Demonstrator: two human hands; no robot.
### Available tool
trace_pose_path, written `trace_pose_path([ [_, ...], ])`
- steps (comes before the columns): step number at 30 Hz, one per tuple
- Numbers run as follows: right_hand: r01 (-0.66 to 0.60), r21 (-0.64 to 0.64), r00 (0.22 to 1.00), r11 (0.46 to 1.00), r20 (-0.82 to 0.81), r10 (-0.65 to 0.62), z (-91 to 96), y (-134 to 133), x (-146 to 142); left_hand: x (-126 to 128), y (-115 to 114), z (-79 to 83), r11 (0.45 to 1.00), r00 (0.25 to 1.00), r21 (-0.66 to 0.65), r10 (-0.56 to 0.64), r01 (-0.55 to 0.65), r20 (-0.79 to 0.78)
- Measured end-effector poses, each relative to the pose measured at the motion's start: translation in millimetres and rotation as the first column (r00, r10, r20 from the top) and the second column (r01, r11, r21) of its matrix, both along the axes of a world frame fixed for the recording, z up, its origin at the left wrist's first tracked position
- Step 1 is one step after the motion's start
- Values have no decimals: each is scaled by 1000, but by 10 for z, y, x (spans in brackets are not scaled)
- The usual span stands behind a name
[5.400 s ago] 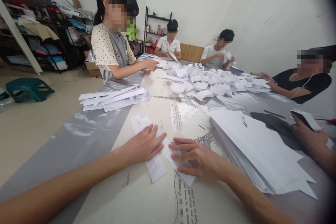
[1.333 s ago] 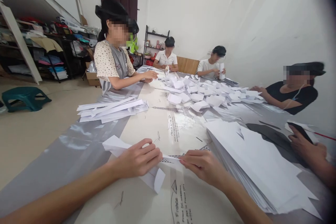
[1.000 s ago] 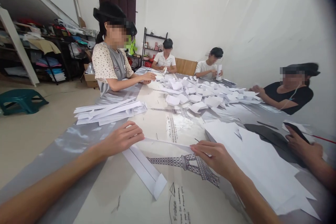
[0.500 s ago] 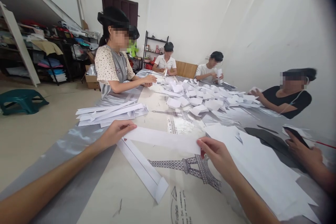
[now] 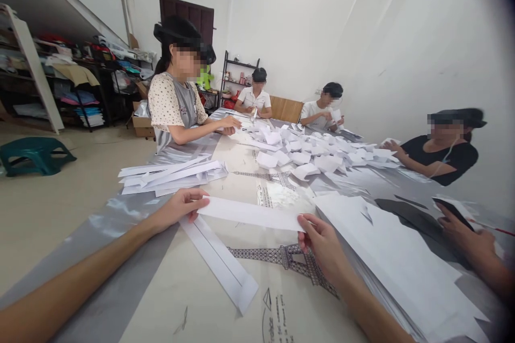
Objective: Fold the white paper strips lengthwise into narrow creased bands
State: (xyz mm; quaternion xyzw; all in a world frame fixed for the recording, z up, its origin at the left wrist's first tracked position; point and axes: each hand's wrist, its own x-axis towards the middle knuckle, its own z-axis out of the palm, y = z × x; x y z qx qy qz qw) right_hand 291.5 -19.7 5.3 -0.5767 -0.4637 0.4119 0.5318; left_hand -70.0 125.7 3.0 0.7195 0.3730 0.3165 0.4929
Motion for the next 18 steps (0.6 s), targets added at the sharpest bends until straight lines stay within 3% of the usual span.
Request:
trace_pose_path([
  [9, -138, -47, 981, 989, -144, 130, 9, -46, -144, -25, 62, -80, 994, 992, 9, 108, -109, 64],
  [14, -141, -44, 988, 989, -73, 138, -61, -19, -125, -45, 56, -74, 996, 993, -57, 71, -67, 89],
  [18, -163, -42, 986, 986, -39, 161, -16, -28, -71, -108, 74, -66, 990, 996, -129, -47, 56, 72],
])
